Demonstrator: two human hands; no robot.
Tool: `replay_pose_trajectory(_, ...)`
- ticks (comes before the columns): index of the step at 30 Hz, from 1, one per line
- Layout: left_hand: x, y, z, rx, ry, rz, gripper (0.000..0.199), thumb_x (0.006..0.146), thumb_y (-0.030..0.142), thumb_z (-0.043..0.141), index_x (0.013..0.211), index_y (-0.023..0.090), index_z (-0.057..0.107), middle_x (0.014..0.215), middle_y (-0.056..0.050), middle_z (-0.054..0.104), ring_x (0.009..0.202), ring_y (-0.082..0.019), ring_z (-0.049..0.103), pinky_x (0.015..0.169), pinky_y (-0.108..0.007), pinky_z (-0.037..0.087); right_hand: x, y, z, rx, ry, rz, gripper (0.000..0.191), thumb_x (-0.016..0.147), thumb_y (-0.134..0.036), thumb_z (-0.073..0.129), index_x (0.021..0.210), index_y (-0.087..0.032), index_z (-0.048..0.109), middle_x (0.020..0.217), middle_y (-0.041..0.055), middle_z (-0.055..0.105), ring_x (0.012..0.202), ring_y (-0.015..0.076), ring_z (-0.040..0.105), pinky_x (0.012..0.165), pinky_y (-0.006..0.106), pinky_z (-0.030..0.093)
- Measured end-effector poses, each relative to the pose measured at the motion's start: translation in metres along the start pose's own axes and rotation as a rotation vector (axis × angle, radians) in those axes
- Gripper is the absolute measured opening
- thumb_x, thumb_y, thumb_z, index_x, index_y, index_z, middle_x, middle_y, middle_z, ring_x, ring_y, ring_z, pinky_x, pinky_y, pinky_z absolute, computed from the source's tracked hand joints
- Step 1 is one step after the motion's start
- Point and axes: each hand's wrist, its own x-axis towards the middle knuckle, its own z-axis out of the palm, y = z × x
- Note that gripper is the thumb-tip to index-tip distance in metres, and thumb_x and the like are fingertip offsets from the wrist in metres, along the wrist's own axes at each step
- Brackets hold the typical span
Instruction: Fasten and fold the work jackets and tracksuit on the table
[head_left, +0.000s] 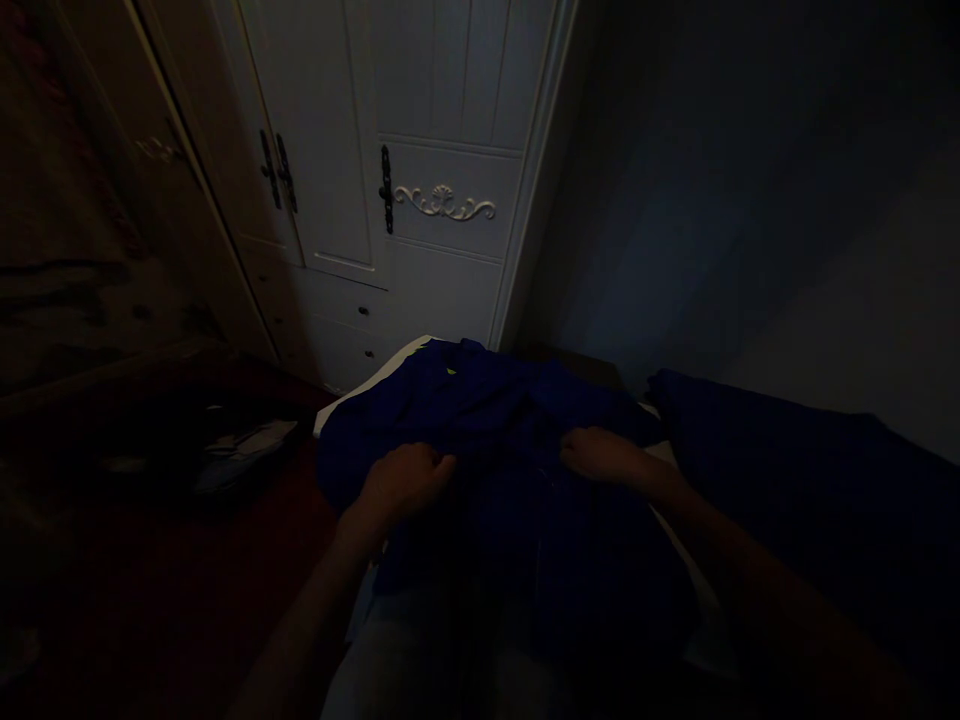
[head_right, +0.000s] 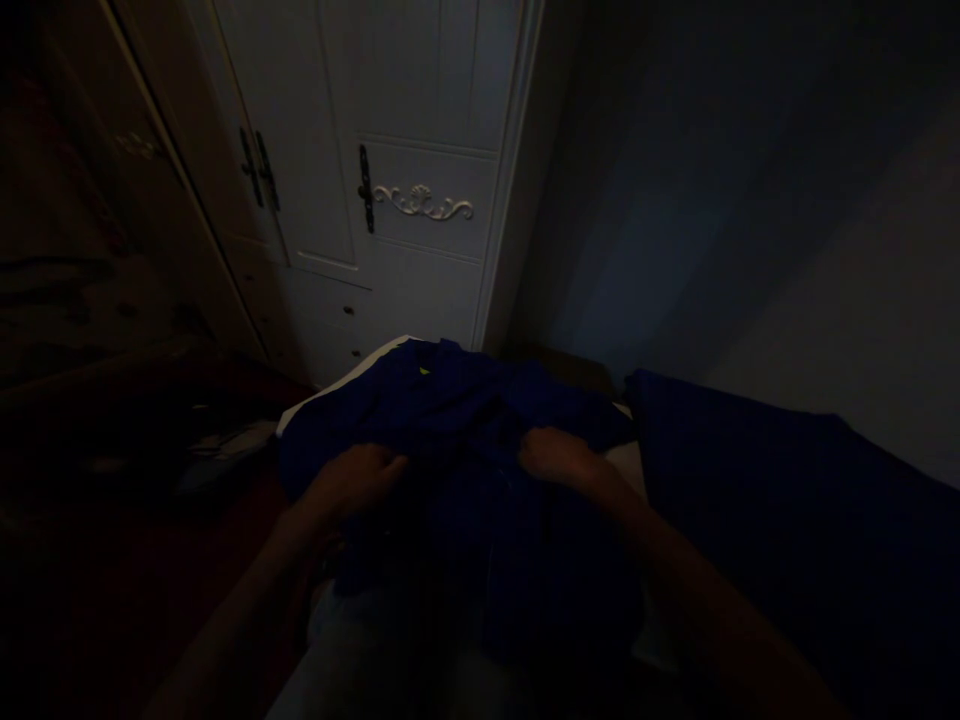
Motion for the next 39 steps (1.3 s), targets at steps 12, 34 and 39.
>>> replay_pose_trajectory(12,0.096,0.016,0.018,-0.02,0.155,0.158,0.016,0.082,0.031,0.059,0.075,0.019,0.068,0.083,-0.007,0.069,0.083,-0.022,0.065,0.077,-0.029,0.047,0.042,-0.057,0.037,-0.117,0.023,-0.109,0.016,0.088,-0.028,0.061,0.094,-0.017,0.072,0.099,0.0066,0.071,0.092,0.0174,0.065,0.076,0.023,0.043)
replay_pose_trajectory(34,0.052,0.029,0.064,0.107,0.096,0.433,0.026,0.089,0.036,0.056,0.102,0.018,0.071,0.099,-0.009,0.068,0.095,-0.023,0.062,0.082,-0.032,0.048,0.046,-0.025,0.065,0.233,0.236,-0.103,0.019,0.082,-0.016,0.053,0.082,-0.014,0.072,0.085,0.0047,0.072,0.077,0.0142,0.064,0.068,0.021,0.041)
replay_pose_trajectory(39,0.057,0.032,0.069,0.067,0.144,0.324,0.026,0.088,0.036,0.058,0.103,0.02,0.073,0.1,-0.009,0.069,0.095,-0.022,0.063,0.081,-0.031,0.048,0.054,-0.022,0.07,0.422,0.24,-0.04,0.022,0.079,-0.019,0.052,0.084,-0.014,0.072,0.082,0.004,0.071,0.075,0.0154,0.063,0.068,0.022,0.044)
